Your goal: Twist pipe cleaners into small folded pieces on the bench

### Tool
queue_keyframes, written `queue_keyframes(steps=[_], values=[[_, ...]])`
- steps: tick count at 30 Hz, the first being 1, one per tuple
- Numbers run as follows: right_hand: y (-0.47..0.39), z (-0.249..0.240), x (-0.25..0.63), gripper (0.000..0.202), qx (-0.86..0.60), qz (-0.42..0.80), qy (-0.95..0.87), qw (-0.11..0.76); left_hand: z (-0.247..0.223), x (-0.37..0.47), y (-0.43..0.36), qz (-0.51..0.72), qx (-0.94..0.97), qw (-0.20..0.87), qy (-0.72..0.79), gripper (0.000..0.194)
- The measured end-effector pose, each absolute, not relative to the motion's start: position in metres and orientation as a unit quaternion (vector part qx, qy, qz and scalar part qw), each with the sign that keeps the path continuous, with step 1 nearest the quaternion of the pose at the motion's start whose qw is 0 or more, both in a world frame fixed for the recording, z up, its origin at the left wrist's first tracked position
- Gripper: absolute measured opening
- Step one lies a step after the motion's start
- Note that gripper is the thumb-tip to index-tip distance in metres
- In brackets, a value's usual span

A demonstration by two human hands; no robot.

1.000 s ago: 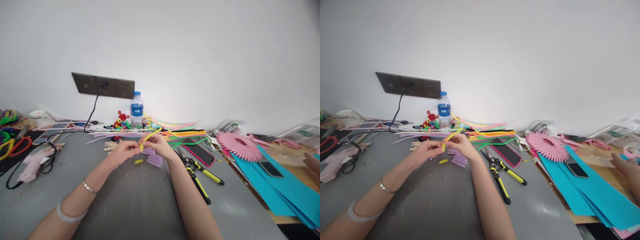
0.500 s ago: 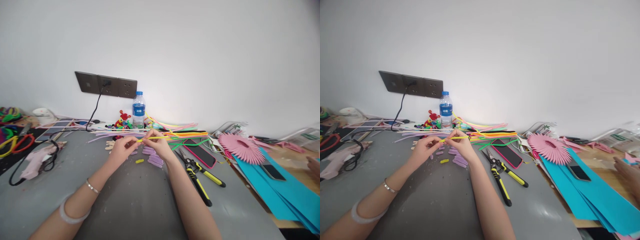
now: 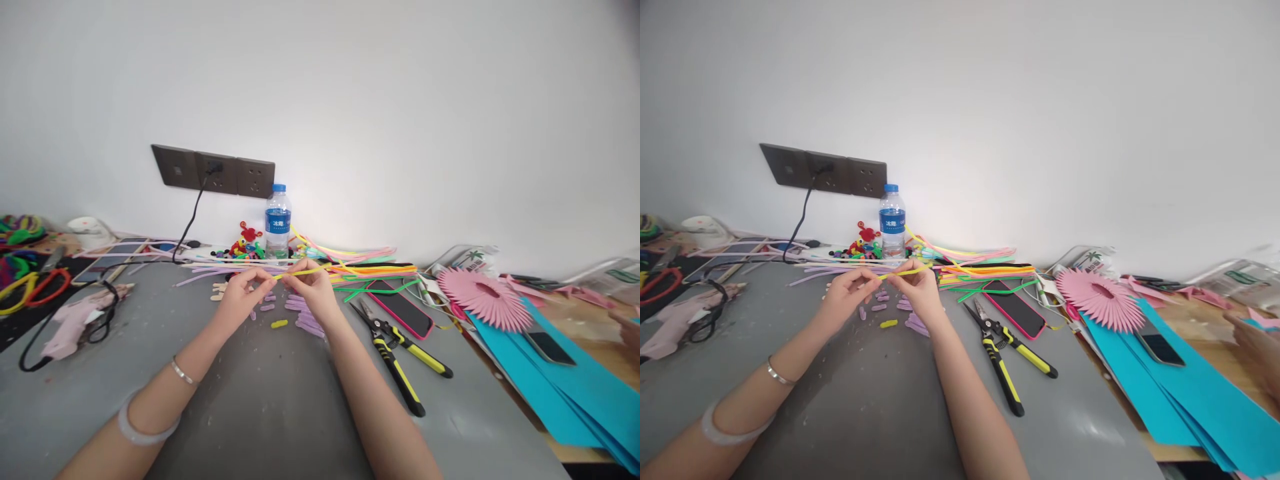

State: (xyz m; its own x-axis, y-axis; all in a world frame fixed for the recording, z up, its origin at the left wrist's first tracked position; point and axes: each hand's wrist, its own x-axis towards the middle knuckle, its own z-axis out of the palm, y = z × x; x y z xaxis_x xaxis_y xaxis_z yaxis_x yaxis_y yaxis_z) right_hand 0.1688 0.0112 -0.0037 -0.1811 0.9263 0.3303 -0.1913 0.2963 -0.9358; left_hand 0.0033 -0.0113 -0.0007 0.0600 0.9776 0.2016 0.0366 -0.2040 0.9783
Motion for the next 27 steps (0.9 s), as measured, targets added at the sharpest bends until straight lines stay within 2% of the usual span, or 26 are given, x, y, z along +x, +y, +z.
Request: queue_keyframes(steps=[3, 6, 9, 14, 21, 27], values=[[0.005, -0.007, 0.16, 0.016, -0.316, 0.333, -0.663, 0.592, -0.002, 0.006, -0.01, 0.544, 0.407, 0.603, 0.419, 0.028], [0.0, -0.01, 0.155, 0.016, -0.306, 0.207, -0.744, 0.557, -0.004, 0.008, -0.009, 0.525, 0.304, 0.709, 0.36, 0.029], [-0.001, -0.012, 0.155, 0.019, -0.313, 0.136, -0.768, 0.541, -0.007, 0.009, -0.008, 0.512, 0.26, 0.753, 0.322, 0.027], [0.002, -0.01, 0.159, 0.019, -0.293, 0.066, -0.798, 0.522, -0.01, 0.009, -0.008, 0.52, 0.25, 0.748, 0.328, 0.025], [0.003, -0.007, 0.162, 0.013, -0.294, 0.059, -0.804, 0.513, -0.008, 0.005, -0.007, 0.526, 0.31, 0.707, 0.358, 0.024], [0.003, 0.006, 0.171, 0.011, -0.283, 0.251, -0.775, 0.507, -0.006, -0.002, -0.006, 0.491, 0.46, 0.603, 0.429, 0.029]])
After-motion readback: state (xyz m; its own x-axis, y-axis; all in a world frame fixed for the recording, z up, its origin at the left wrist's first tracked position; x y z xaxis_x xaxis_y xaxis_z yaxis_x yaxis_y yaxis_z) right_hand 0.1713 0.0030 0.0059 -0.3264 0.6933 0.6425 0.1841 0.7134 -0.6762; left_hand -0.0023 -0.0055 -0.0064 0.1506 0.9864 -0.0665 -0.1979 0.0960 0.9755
